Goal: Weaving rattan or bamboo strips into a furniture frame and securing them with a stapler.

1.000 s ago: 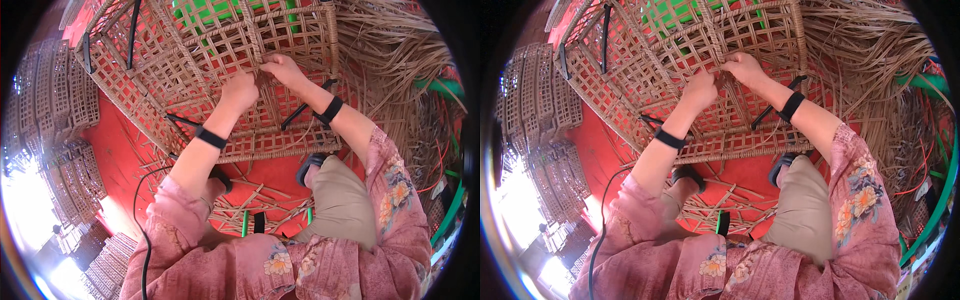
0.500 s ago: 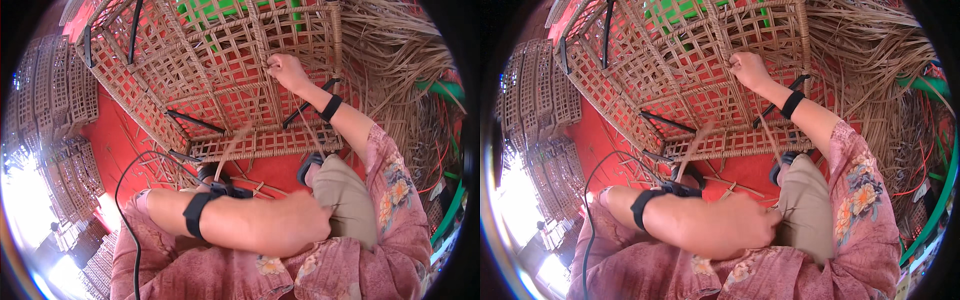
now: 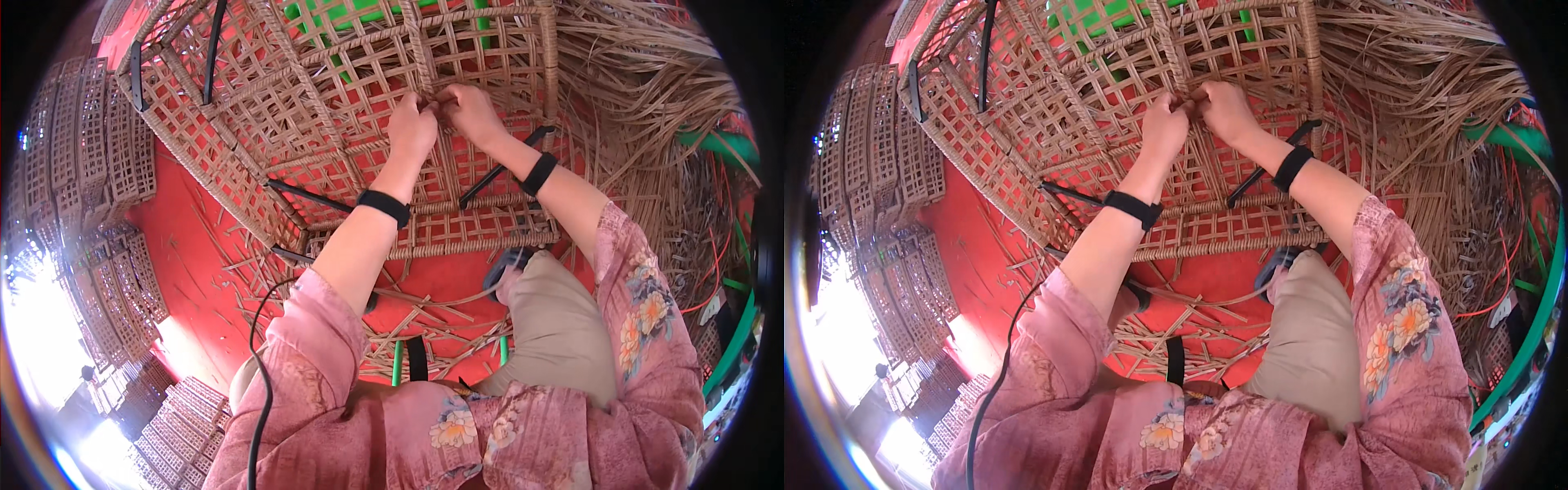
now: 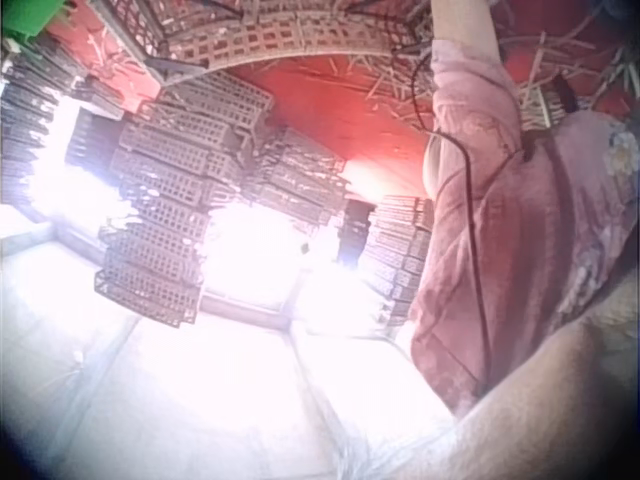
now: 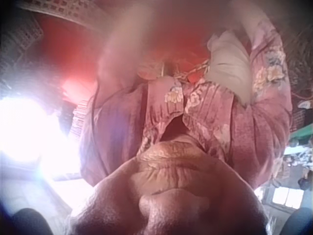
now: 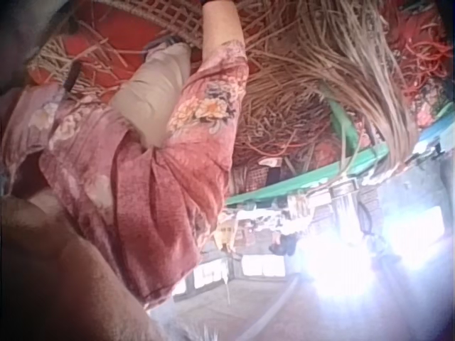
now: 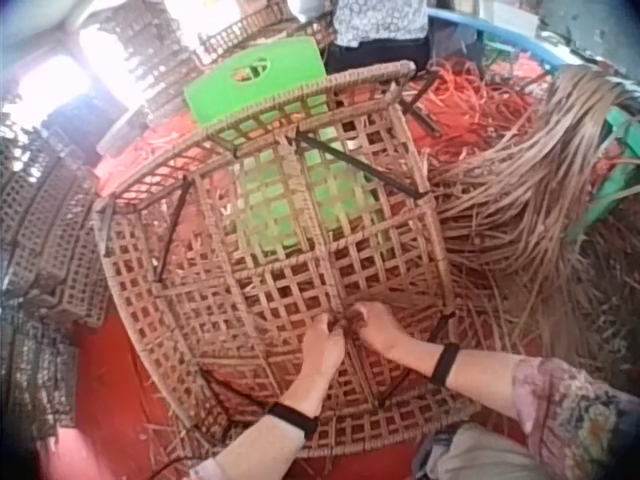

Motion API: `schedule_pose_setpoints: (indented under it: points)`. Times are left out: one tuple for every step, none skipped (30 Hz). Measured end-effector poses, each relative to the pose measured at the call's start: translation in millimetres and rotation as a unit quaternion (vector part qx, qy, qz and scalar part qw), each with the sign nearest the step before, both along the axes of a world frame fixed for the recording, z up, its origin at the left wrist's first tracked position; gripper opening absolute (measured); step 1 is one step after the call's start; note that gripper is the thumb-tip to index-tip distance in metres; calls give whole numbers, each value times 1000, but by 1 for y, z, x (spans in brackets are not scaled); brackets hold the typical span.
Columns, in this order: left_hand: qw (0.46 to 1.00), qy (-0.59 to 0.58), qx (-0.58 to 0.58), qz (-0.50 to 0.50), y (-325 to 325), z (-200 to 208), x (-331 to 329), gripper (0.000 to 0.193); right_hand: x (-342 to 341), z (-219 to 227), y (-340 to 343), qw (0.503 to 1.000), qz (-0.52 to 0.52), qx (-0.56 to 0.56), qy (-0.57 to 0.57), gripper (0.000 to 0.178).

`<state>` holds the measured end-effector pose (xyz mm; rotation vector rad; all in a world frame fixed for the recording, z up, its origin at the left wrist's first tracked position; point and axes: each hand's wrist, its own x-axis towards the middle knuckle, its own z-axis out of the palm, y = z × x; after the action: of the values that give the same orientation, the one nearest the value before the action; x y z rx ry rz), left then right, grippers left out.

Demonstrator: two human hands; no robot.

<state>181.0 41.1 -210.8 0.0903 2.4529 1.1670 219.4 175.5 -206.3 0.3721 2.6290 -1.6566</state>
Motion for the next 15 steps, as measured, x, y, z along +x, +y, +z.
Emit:
schedule_pose_setpoints:
  points:
    - [1000, 25, -3, 7, 2, 2, 0, 26, 5, 3, -1, 1000, 5, 0, -16, 20]
    - [999, 41, -12, 13, 3, 4, -1, 23, 7, 6, -1, 996, 16, 87, 16, 19]
    - [998, 57, -2, 12, 3, 5, -2, 23, 7, 8, 0, 983, 26, 175, 50, 17]
    - [999, 48, 21, 6, 1, 6, -2, 22, 8, 9, 0, 983, 26, 175, 50, 17]
    - [999, 16, 30, 1, -1, 7, -2, 22, 9, 10, -2, 974, 35, 208, 78, 16]
    - [998, 38, 43, 1, -2, 7, -3, 22, 8, 10, -3, 963, 40, 243, 108, 15]
    - [998, 7, 65, 3, -4, 7, -2, 21, 8, 10, -4, 963, 43, 243, 111, 15]
    - [996, -32, 79, 7, -6, 7, -2, 21, 8, 9, -7, 972, 32, 218, 77, 19]
    - [996, -25, 83, 6, -7, 8, -2, 21, 9, 8, -10, 981, 21, 191, 30, 23]
    - [995, -32, 91, 8, -7, 9, -2, 20, 9, 7, -13, 981, 21, 189, 41, 23]
    - [993, -43, 106, 4, -7, 10, -3, 20, 9, 6, -14, 993, -15, 118, 26, 27]
    - [994, -38, 100, 9, -7, 12, -3, 20, 8, 5, -15, 997, -55, 47, -1, 31]
    - [996, -18, 90, -7, -7, 13, -5, 19, 8, 3, -16, 998, -50, 45, 11, 31]
    - [997, -15, 69, -21, -8, 14, -6, 18, 8, 2, -17, 998, -58, 7, 4, 35]
    - [996, 2, 81, -23, -10, 14, -7, 18, 7, 1, -16, 997, -67, -30, -1, 39]
